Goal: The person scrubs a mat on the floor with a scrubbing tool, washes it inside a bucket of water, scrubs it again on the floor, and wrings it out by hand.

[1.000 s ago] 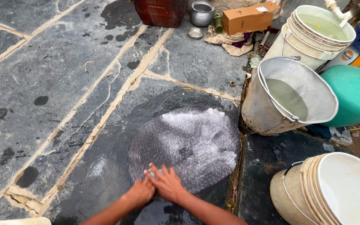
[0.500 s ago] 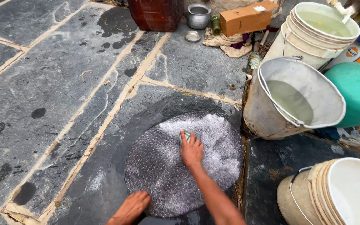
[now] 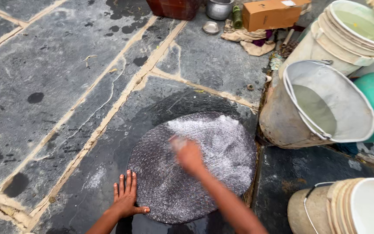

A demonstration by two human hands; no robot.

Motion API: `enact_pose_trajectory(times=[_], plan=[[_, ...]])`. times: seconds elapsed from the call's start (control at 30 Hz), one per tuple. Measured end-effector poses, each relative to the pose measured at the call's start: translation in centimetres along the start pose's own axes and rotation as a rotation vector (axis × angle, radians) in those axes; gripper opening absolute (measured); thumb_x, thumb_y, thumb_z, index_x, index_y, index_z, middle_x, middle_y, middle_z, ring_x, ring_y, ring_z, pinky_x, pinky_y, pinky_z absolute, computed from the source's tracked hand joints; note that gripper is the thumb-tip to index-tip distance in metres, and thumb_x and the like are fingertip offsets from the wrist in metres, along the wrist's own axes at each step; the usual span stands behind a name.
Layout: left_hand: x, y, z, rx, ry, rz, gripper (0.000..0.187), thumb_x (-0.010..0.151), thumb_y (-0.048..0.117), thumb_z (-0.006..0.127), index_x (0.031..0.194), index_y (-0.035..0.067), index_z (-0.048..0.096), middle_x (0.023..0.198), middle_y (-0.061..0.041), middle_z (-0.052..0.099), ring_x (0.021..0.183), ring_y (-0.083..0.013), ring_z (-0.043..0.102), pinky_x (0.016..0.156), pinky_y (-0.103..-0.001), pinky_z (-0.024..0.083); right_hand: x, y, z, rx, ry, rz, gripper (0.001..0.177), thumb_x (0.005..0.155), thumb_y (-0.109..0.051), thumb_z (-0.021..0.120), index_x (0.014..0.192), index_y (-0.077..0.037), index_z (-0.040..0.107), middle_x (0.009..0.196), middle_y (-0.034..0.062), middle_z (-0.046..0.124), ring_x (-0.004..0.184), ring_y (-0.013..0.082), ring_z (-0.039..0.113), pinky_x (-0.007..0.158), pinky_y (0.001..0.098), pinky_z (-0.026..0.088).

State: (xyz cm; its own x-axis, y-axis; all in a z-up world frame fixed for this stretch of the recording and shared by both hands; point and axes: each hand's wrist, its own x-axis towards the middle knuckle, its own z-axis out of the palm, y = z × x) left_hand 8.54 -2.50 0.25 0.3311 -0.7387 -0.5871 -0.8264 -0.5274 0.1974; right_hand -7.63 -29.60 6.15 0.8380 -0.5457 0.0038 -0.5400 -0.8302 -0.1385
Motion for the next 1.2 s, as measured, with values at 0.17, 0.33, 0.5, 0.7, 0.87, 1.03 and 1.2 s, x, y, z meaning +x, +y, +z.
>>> enact_pose_trajectory(times=[0.17, 0.33, 0.5, 0.7, 0.87, 1.03, 1.2], plan=[[0.3, -0.7, 0.4, -0.04, 0.012, 0.023, 0.166, 0.053, 0.094, 0.074, 0.159, 0.013, -0.026, 0.166, -0.016, -0.035, 0.149, -0.0417, -0.037, 0.119, -0.062, -0.017, 2.6, 11.3, -3.4, 0.06, 0.172, 0.621, 0.073, 0.09, -0.038, 0.064, 0.155, -0.025, 0.033, 0.134, 0.0262, 0.046, 0.108, 0.0463, 0.055, 0.089, 0.0556, 0.049], [0.4, -1.1, 0.1, 0.006, 0.011, 0.035, 0.165, 0.054, 0.096, 0.071, 0.16, 0.013, -0.024, 0.167, -0.016, -0.035, 0.148, -0.0429, -0.038, 0.116, -0.066, -0.019, 7.3, 6.7, 2.3, 0.107, 0.269, 0.774, 0.091, 0.092, -0.045, 0.063, 0.155, 0.009, 0.027, 0.134, 0.0335, 0.046, 0.109, 0.0373, 0.057, 0.09, 0.0497, 0.05], [0.4, -0.9, 0.7, 0.012, 0.016, 0.007, 0.167, 0.054, 0.095, 0.075, 0.16, 0.013, -0.025, 0.166, -0.016, -0.034, 0.149, -0.0431, -0.036, 0.117, -0.066, -0.017, 3.1, -12.3, 6.5, -0.062, 0.272, 0.028, 0.048, 0.091, -0.022, 0.065, 0.137, -0.013, 0.057, 0.131, 0.0284, 0.059, 0.101, 0.037, 0.062, 0.084, 0.0537, 0.05], [0.2, -0.4, 0.4, 0.039, 0.043, -0.04, 0.167, 0.054, 0.093, 0.077, 0.16, 0.014, -0.025, 0.167, -0.014, -0.033, 0.151, -0.0412, -0.033, 0.118, -0.063, -0.016, 3.2, -9.7, 3.1, 0.173, 0.276, -0.14, 0.031, 0.087, -0.017, 0.061, 0.117, -0.018, 0.069, 0.1, 0.0169, 0.067, 0.085, 0.0313, 0.065, 0.071, 0.0471, 0.054], [0.3, -1.0, 0.3, 0.023, 0.063, -0.017, 0.165, 0.054, 0.095, 0.076, 0.16, 0.017, -0.024, 0.167, -0.012, -0.033, 0.151, -0.0399, -0.033, 0.117, -0.065, -0.016, 3.4, 13.0, -0.2, 0.424, 0.142, 0.569, 0.032, 0.081, -0.023, 0.071, 0.106, -0.003, 0.069, 0.098, 0.0156, 0.072, 0.087, 0.0272, 0.071, 0.083, 0.0411, 0.061], [0.4, -0.9, 0.7, 0.007, 0.019, -0.035, 0.164, 0.053, 0.095, 0.075, 0.16, 0.02, -0.024, 0.167, -0.011, -0.035, 0.15, -0.0401, -0.037, 0.115, -0.066, -0.02, 1.2, 23.6, -2.2, 0.231, -0.111, 0.962, 0.086, 0.092, -0.056, 0.051, 0.164, -0.039, 0.007, 0.159, 0.0209, 0.023, 0.129, 0.0457, 0.043, 0.105, 0.0606, 0.04], [0.7, -1.4, 0.9, -0.003, 0.021, 0.016, 0.164, 0.053, 0.098, 0.071, 0.159, 0.018, -0.025, 0.166, -0.012, -0.038, 0.148, -0.0412, -0.04, 0.111, -0.069, -0.022, 3.7, 18.0, 1.3, 0.377, 0.159, 0.735, 0.108, 0.075, -0.037, 0.076, 0.16, -0.024, 0.012, 0.157, 0.0233, 0.024, 0.129, 0.0477, 0.042, 0.105, 0.0565, 0.041]])
